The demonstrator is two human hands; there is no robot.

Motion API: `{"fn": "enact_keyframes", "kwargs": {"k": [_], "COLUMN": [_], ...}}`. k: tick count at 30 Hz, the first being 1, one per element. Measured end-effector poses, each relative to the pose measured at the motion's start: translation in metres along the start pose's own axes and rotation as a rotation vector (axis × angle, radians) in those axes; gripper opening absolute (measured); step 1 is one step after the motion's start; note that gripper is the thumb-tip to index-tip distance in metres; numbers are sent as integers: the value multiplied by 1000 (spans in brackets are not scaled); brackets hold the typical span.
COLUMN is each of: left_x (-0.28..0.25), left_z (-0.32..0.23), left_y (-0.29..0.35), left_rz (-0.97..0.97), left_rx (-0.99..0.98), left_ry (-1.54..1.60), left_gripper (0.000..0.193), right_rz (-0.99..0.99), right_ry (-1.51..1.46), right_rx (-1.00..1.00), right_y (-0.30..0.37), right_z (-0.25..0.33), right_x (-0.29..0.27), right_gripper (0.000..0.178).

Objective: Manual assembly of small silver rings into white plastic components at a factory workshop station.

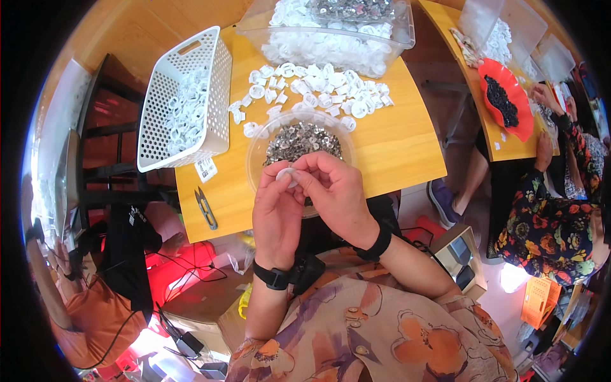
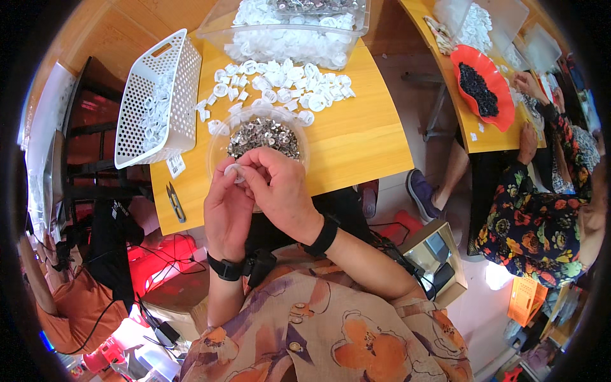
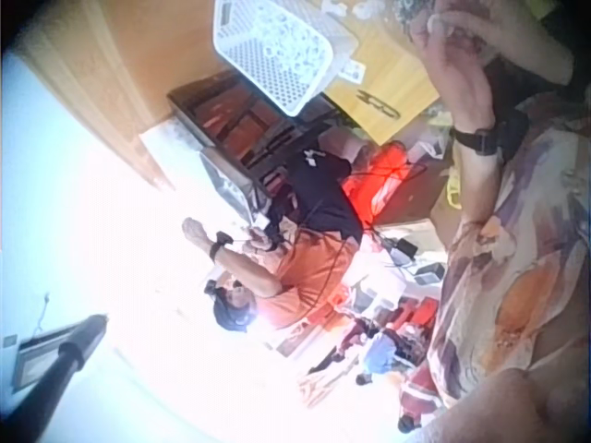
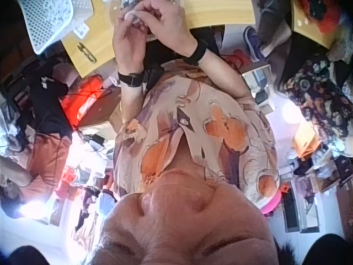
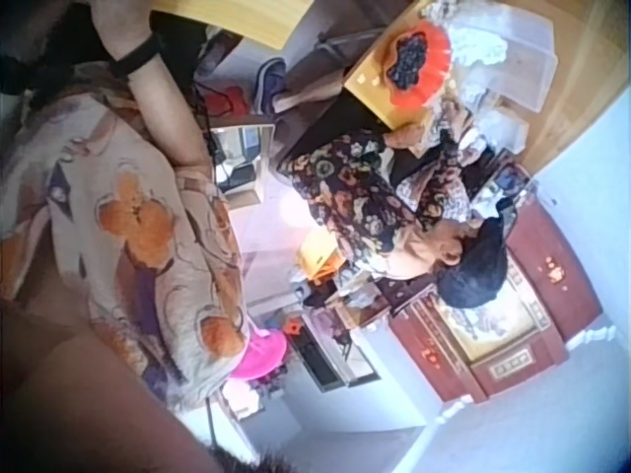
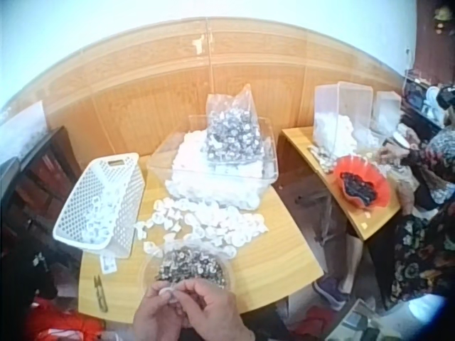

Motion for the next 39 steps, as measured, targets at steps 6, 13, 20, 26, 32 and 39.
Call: {"fn": "enact_keyframes", "kwargs": {"k": [6,13,20,26,32,39], "left_x": [3,4,3,16,9,10], "left_z": [4,4,5,8,-3,-9], "left_y": [4,5,6,9,10,7], "left_rz": [11,74,67,81,-99,-29], "left_rx": [-28,-38,-35,-45,128,155], "left_ry": [24,159,203,190,-137,-302], "left_gripper": [34,35,25,22,25,30], "right_rz": [-4,2,-23,-101,-51,-37], "right_ry": [-10,-47,87,381,112,-78], "right_rx": [56,76,-12,-263,-32,24], "right_y": [0,1,6,11,7,5], "right_z": [2,2,9,32,8,-3], "right_x": [-3,-2,-2,-6,-4,-4], "right_gripper": [6,5,4,6,5,6]}}
Point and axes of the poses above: each hand's wrist, its own y-axis away from the middle knuckle, its own x-axis out of the palm, z = x × y, the point moved 10 cm from there along -y, towards the middle knuckle, and after that the axes turned 12 degrees about y, right-handed, at the moved point
